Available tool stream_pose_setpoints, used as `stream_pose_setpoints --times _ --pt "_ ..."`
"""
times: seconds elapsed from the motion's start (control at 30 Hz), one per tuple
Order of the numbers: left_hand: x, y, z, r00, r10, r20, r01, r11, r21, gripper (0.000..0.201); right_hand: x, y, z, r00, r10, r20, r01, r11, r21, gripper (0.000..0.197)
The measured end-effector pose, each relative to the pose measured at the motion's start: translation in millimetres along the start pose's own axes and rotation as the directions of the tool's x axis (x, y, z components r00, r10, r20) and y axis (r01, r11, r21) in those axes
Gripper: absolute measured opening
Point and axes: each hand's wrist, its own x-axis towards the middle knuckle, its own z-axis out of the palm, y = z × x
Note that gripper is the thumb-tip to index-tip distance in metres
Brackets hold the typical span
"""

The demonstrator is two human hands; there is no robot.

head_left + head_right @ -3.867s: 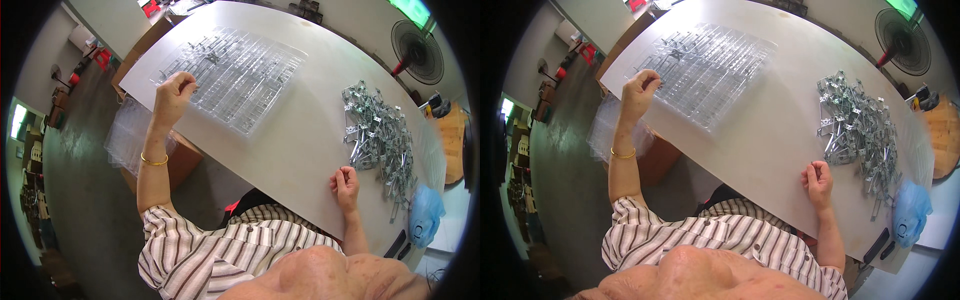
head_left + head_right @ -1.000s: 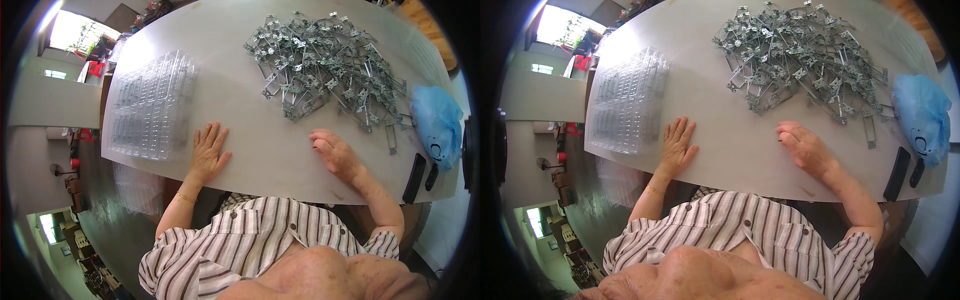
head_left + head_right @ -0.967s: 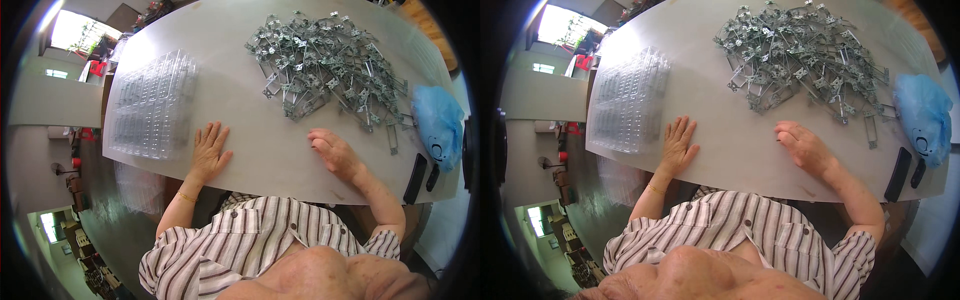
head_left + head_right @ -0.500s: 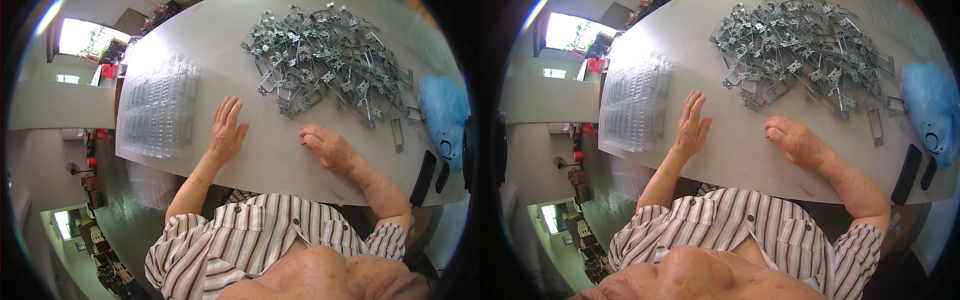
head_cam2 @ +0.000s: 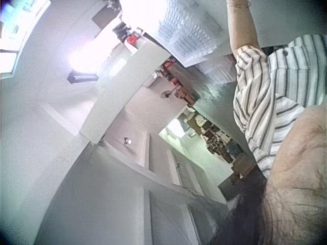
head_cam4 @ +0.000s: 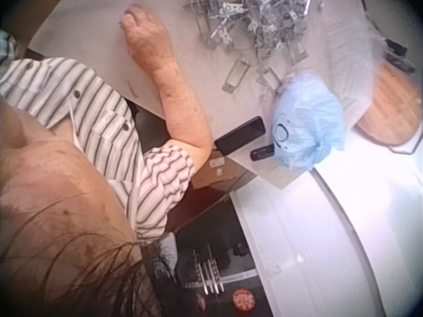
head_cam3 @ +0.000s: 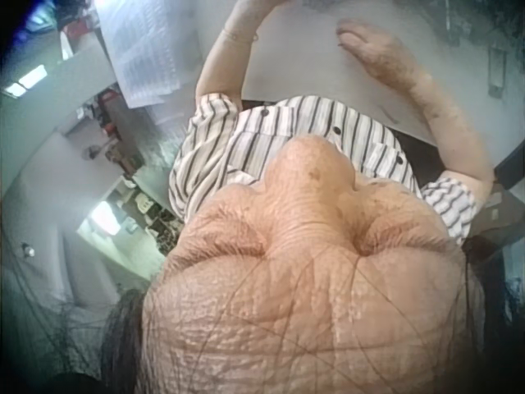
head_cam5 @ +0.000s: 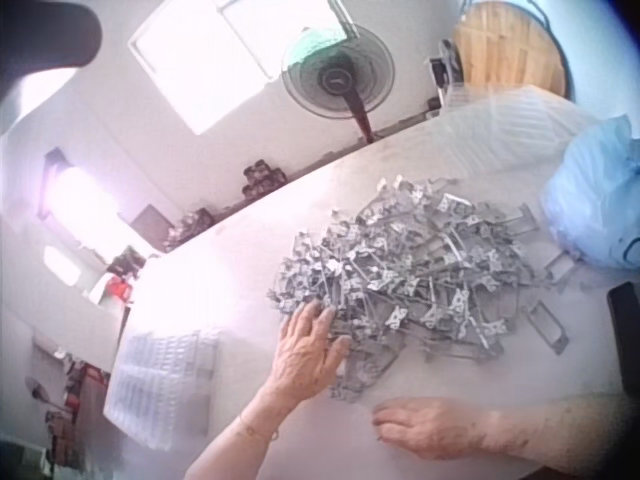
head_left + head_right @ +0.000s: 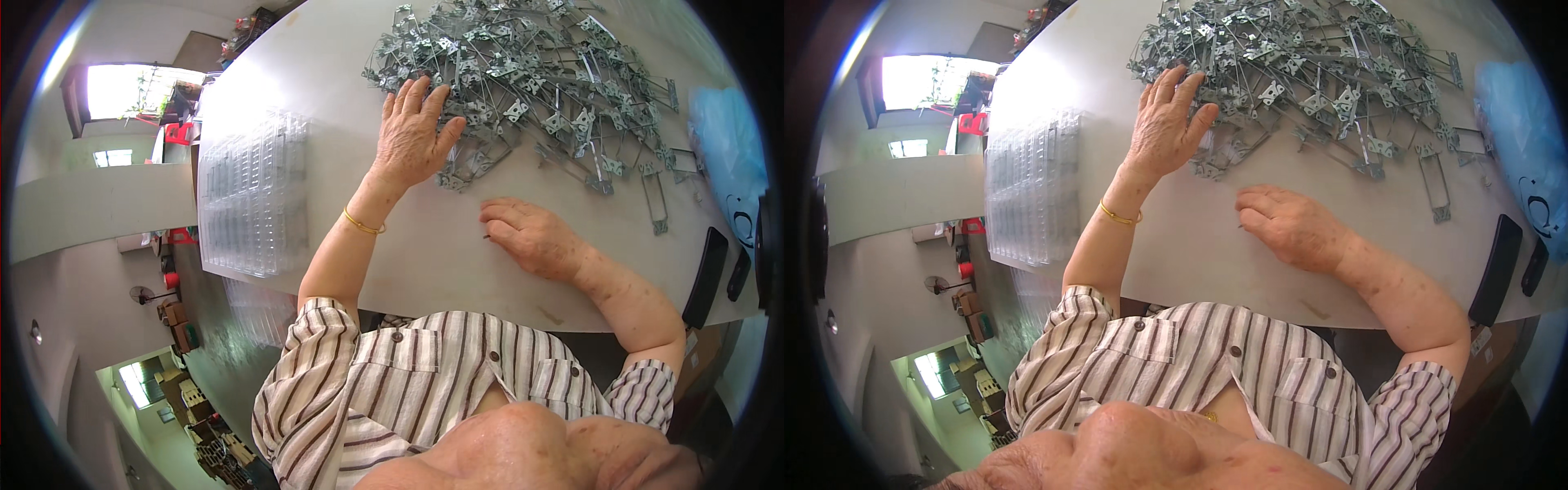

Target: The person assembles metal components by inserting metal pins into metal frames by hand, then places the assembled pieces into slots in a plastic tray.

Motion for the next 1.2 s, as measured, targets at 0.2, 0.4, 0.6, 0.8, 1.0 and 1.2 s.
stream_pose_setpoints --times 0.2,0.4,0.6,0.8,1.0,1.2 --pt "5.4 -0.8 0.7 1.0 0.013 -0.02 -0.014 0.998 -0.057 0.062 0.1 3.4 2.8 1.0 0.015 -0.009 -0.015 1.0 0.027 0.016" --pt "14.2 1.0 -6.0 0.999 -0.025 -0.03 0.021 0.99 -0.142 0.054 2.0 2.9 0.5 1.0 -0.007 -0.009 0.007 1.0 0.01 0.016" --pt "15.7 0.1 -1.5 0.998 0.002 -0.058 -0.01 0.99 -0.138 0.05 1.3 1.2 -0.5 1.0 0.014 -0.004 -0.014 1.0 0.011 0.017" --pt "12.5 2.6 -3.2 0.998 -0.015 -0.061 0.003 0.983 -0.181 0.045 -0.2 0.5 0.9 0.999 0.046 0.013 -0.046 0.999 -0.005 0.017" --pt "6.6 4.4 -3.4 0.997 -0.04 -0.067 0.023 0.97 -0.242 0.036 1.3 0.5 1.5 0.999 0.035 -0.003 -0.035 0.999 0.024 0.015" --pt "0.7 4.0 -7.5 0.997 0.008 -0.073 -0.028 0.961 -0.275 0.027 2.2 0.5 1.3 1.0 0.0 -0.019 0.001 1.0 0.007 0.014"
